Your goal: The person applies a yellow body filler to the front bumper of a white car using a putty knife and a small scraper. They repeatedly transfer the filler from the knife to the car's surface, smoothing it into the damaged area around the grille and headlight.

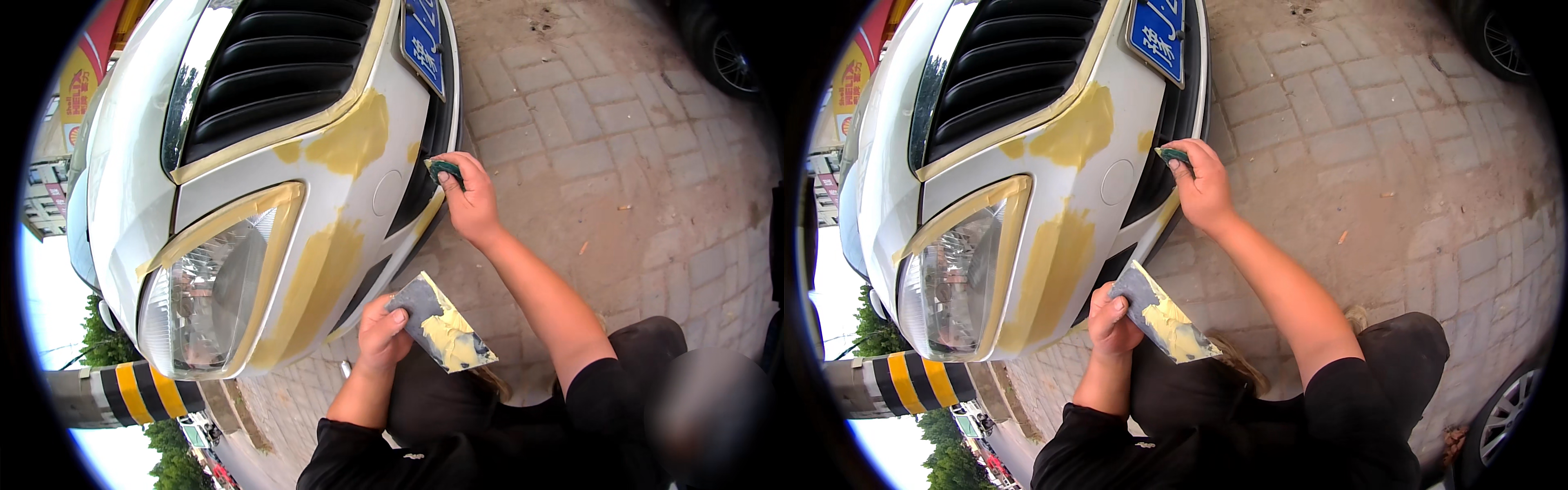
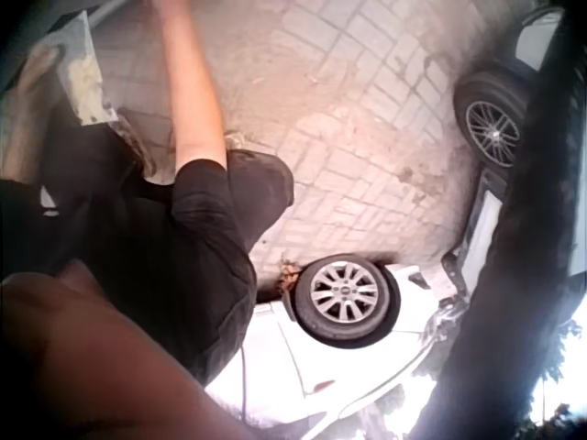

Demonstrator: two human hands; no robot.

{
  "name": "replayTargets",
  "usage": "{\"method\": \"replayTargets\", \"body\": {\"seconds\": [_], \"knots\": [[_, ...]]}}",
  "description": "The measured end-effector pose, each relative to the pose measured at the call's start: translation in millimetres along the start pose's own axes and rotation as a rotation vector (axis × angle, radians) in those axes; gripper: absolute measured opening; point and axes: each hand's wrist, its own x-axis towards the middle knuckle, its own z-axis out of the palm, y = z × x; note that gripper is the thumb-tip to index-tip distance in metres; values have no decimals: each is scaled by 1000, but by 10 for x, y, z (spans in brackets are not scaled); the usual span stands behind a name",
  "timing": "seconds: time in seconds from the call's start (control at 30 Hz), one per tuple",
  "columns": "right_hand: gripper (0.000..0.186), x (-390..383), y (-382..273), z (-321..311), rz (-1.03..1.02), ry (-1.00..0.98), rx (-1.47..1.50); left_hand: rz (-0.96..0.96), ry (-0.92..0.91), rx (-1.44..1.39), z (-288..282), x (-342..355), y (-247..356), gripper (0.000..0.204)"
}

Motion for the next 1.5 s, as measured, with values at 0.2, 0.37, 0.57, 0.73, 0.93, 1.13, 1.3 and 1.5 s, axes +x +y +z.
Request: {"method": "replayTargets", "body": {"seconds": [0.2,0.37,0.57,0.73,0.93,1.13,1.3,1.5], "knots": [[16,279,62,77,-79,35,-153,-7,-13,56,-36,-78,6,32],[17,248,50,141,-40,54,-77,29,67,52,-124,-140,29,32],[17,98,-77,99,-140,-66,-146,7,73,44,-60,-84,28,32],[14,94,-102,87,-135,-83,-94,-25,38,32,-109,-29,1,31],[13,343,-47,88,-135,6,-163,-5,40,70,-118,-78,-8,31],[15,234,-95,174,-179,16,-229,15,109,90,-162,-83,17,30],[17,119,-124,71,-132,-223,-148,-30,88,73,-119,-30,4,30],[19,230,-200,-417,178,-48,312,230,120,93,74,113,-56,34]]}}
